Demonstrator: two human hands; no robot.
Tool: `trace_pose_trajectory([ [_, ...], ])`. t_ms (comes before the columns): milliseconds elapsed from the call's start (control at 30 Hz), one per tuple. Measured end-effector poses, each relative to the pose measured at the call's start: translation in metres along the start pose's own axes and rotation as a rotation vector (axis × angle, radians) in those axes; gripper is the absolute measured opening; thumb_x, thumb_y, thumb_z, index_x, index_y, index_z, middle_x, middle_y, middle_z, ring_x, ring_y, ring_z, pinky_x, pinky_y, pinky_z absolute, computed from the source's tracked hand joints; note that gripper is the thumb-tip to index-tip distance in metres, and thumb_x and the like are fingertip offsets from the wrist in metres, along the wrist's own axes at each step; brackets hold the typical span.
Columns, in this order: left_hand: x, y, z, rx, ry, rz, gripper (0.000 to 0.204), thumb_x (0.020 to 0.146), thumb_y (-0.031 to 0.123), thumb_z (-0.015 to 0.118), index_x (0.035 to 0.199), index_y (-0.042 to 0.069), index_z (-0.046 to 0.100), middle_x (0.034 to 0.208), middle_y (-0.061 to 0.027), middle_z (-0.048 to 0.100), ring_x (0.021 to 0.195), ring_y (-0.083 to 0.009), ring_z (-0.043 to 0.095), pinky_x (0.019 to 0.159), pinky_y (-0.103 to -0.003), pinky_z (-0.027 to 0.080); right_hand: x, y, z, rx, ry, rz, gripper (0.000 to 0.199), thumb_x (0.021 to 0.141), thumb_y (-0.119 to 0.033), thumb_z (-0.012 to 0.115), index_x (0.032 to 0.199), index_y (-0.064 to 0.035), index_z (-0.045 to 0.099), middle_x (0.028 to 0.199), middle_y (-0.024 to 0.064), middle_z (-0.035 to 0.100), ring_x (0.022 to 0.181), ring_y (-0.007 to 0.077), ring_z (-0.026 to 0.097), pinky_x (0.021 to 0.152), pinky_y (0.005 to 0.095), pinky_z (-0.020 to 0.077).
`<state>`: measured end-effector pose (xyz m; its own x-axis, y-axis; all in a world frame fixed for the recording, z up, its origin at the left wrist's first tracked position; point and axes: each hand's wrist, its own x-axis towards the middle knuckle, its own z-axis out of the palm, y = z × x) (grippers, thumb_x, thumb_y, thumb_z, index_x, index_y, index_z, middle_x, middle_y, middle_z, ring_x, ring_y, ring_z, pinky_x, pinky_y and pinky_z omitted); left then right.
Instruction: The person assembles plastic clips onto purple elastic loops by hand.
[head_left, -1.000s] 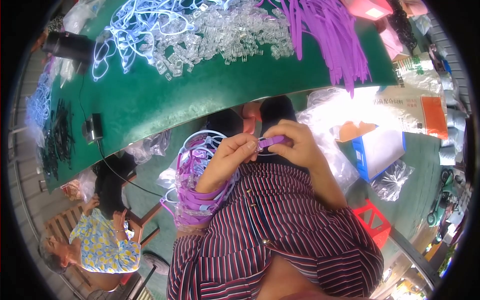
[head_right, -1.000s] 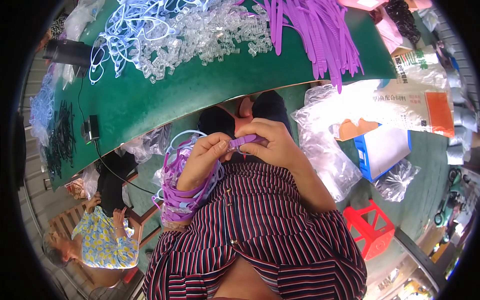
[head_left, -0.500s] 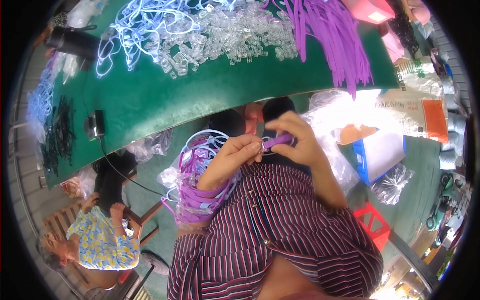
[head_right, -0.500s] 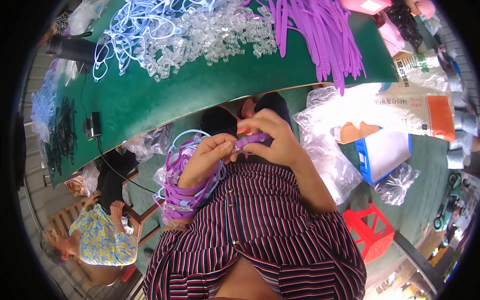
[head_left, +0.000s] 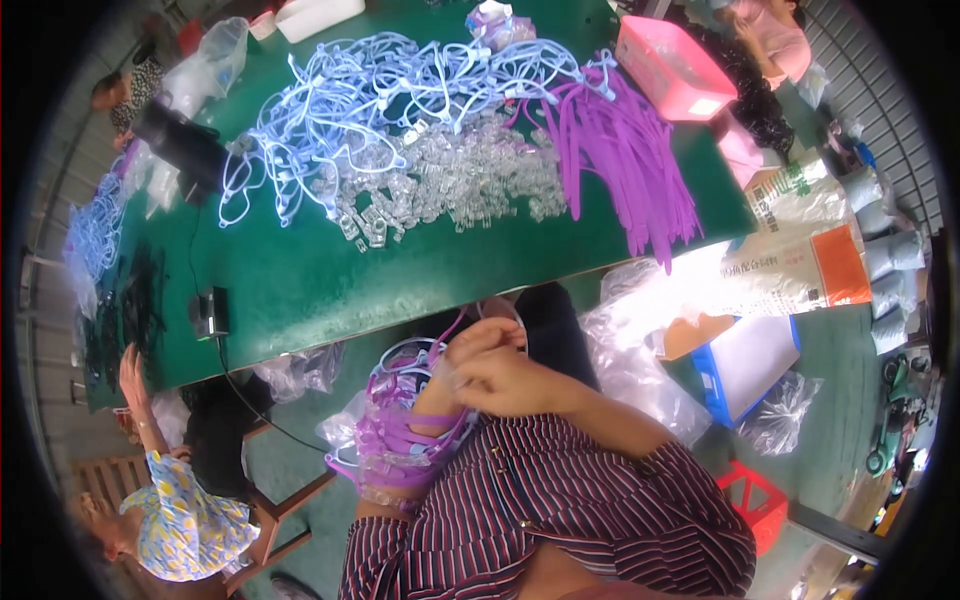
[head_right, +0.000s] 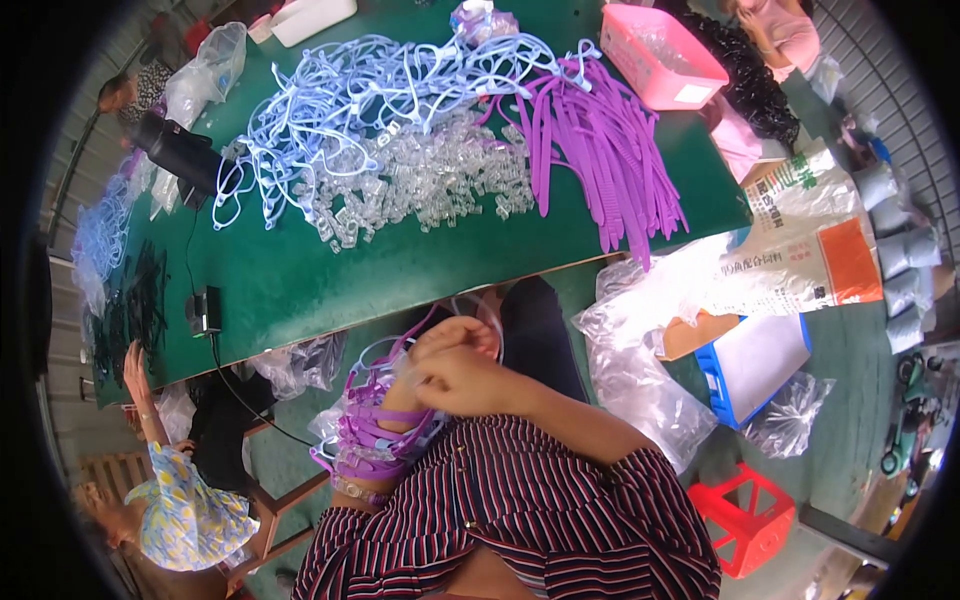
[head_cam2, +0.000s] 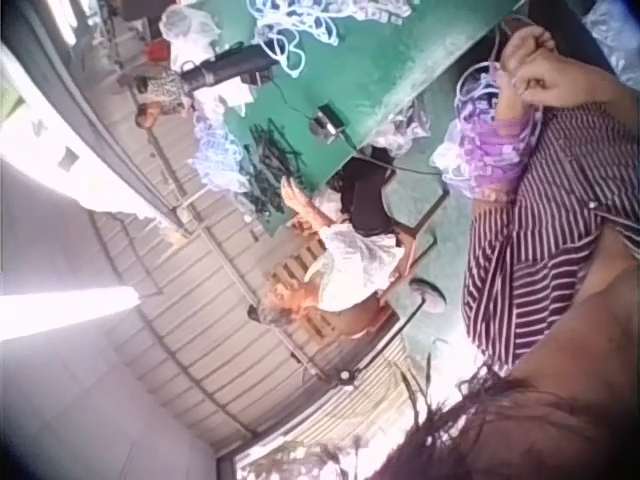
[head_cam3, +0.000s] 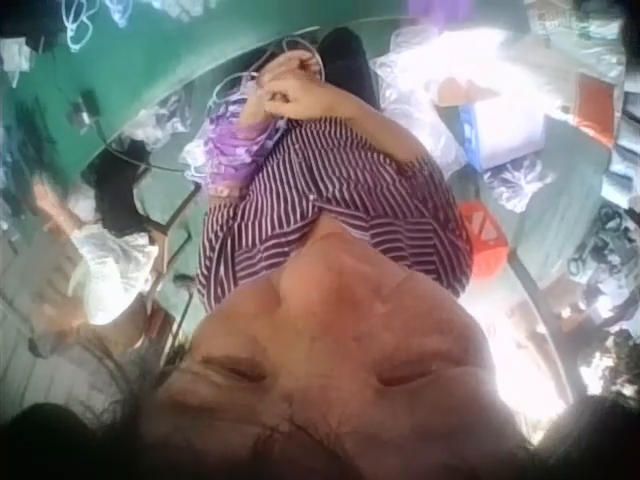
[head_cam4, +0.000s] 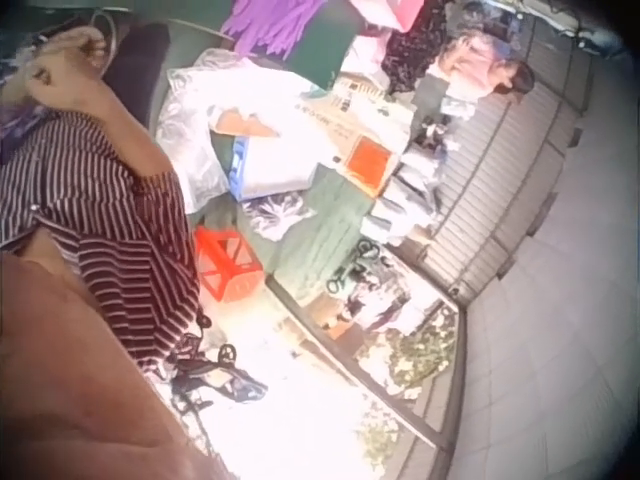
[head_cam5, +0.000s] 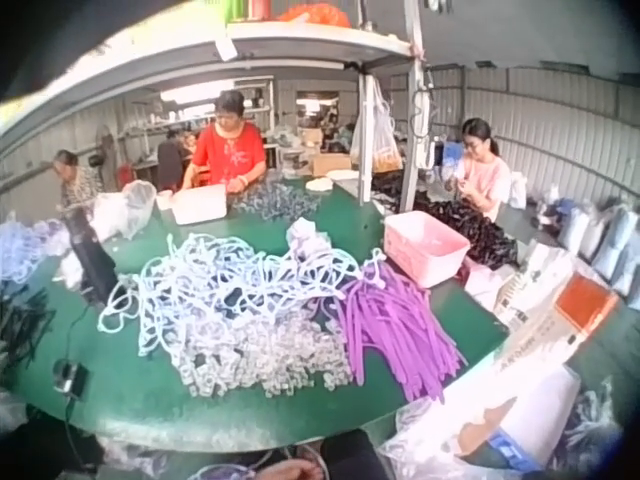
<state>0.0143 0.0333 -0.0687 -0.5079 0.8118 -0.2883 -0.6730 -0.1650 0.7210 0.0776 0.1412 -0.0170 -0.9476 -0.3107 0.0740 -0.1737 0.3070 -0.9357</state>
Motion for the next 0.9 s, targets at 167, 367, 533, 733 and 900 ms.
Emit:
trace_pose_trajectory([
  [167,0.024,0.016,0.025,0.101,-0.154,-0.082,0.022,0.088,0.013,0.055,0.108,0.003,0.057,0.099,-0.0057,0.061,0.088,-0.0141,0.059,0.072,-0.026,0.048,0.021,-0.031,0.022,0.09,-0.195,-0.157,0.017,0.08,-0.017,0.058,0.084,-0.0005,0.059,0.065,0.011,0.059,0.06,0.0177,0.058,0.057,0.0286,0.044],
  [367,0.008,0.006,0.007,0.089,-0.078,0.589,0.017,0.087,0.012,0.054,0.099,0.001,0.06,0.086,-0.0038,0.058,0.081,-0.0103,0.055,0.073,-0.022,0.044,0.046,-0.046,-0.042,-0.117,-0.063,-0.371,0.02,0.08,-0.014,0.059,0.096,-0.0026,0.06,0.073,0.0103,0.062,0.065,0.0156,0.059,0.061,0.0289,0.0457],
  [533,-0.001,0.031,0.033,0.32,-0.027,0.224,0.016,0.089,0.008,0.05,0.1,-0.001,0.058,0.085,-0.0026,0.059,0.075,-0.0066,0.053,0.066,-0.019,0.043,0.092,-0.001,-0.135,-0.329,0.555,-0.131,0.027,0.078,-0.01,0.059,0.105,-0.0056,0.058,0.096,0.0127,0.059,0.082,0.0224,0.057,0.073,0.0319,0.0458],
  [733,-0.011,0.022,0.034,0.347,-0.05,0.21,0.016,0.089,0.007,0.051,0.101,0.0,0.059,0.085,-0.0015,0.059,0.074,-0.005,0.051,0.067,-0.019,0.042,0.171,0.045,-0.17,-0.592,0.698,-0.034,0.041,0.077,-0.025,0.06,0.114,-0.0075,0.055,0.105,0.0193,0.056,0.098,0.0365,0.053,0.086,0.0405,0.0419],
  [900,-0.013,0.021,0.036,0.356,-0.052,0.19,0.016,0.089,0.006,0.05,0.101,0.0,0.059,0.085,-0.0013,0.059,0.076,-0.006,0.052,0.069,-0.02,0.042,0.194,0.078,-0.181,-0.605,0.742,0.04,0.036,0.076,-0.024,0.061,0.108,-0.0083,0.059,0.1,0.0189,0.058,0.09,0.0368,0.056,0.08,0.0424,0.0445],
])
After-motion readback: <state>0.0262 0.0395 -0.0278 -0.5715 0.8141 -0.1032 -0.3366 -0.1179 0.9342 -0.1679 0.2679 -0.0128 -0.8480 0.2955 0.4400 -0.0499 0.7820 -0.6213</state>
